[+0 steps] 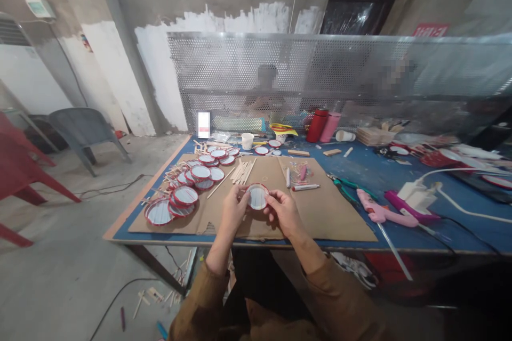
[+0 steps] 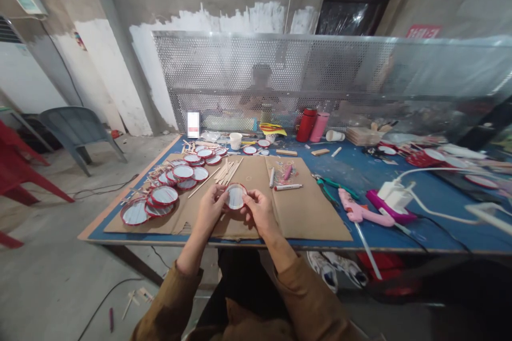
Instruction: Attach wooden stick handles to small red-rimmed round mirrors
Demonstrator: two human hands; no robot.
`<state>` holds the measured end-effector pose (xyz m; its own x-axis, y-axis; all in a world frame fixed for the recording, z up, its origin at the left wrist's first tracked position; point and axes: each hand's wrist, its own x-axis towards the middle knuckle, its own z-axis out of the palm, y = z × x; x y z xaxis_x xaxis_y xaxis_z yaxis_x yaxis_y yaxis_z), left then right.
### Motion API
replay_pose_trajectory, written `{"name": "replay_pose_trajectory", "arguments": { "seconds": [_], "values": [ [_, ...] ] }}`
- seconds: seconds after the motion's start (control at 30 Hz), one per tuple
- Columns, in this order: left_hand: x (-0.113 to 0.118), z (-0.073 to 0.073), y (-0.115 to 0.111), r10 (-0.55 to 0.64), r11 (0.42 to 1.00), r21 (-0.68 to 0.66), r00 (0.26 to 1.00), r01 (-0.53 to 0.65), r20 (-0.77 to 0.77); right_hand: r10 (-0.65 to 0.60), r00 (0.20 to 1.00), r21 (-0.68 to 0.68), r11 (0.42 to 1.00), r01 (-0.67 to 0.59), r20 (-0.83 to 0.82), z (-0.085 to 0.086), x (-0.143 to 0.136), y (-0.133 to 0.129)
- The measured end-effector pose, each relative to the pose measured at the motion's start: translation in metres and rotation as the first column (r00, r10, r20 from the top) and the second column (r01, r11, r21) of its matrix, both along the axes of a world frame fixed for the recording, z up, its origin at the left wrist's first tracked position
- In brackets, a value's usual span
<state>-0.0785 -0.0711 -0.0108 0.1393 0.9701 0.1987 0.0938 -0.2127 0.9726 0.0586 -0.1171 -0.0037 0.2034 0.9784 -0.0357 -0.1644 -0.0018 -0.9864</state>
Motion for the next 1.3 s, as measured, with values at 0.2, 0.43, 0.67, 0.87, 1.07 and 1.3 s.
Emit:
{"name": "replay_pose_trajectory", "arguments": {
  "seconds": [0.2, 0.43, 0.67, 0.87, 1.07, 1.3],
  "values": [
    [-0.002, 0.002, -0.001, 0.007, 0.995, 0.099, 0.998, -0.001, -0.057, 0.015, 0.998, -0.011, 1.000, -0.014, 0.053, 0.001, -0.002, -0.002],
    [0.000, 0.009, -0.004, 0.029, 0.998, 0.054, 0.998, -0.026, -0.047, 0.029, 1.000, -0.031, 0.999, -0.029, -0.010, -0.002, -0.002, -0.001],
    [0.000, 0.007, -0.004, 0.066, 0.997, 0.043, 0.996, -0.063, -0.063, 0.022, 1.000, -0.012, 1.000, -0.022, -0.010, -0.005, 0.000, 0.000],
    [0.000, -0.002, 0.005, 0.060, 0.995, 0.078, 0.993, -0.069, 0.104, 0.042, 0.999, -0.049, 0.998, -0.042, 0.009, 0.001, 0.000, 0.003],
    [-0.009, 0.000, 0.007, 0.353, 0.905, 0.067, 0.829, -0.420, 0.435, 0.026, 0.991, -0.174, 0.985, -0.003, 0.133, 0.013, 0.020, 0.034],
    [-0.011, 0.004, -0.003, 0.448, 0.796, 0.226, 0.797, -0.562, 0.405, 0.203, 0.959, -0.238, 0.959, -0.154, 0.198, 0.025, -0.012, 0.062]
  ]
}}
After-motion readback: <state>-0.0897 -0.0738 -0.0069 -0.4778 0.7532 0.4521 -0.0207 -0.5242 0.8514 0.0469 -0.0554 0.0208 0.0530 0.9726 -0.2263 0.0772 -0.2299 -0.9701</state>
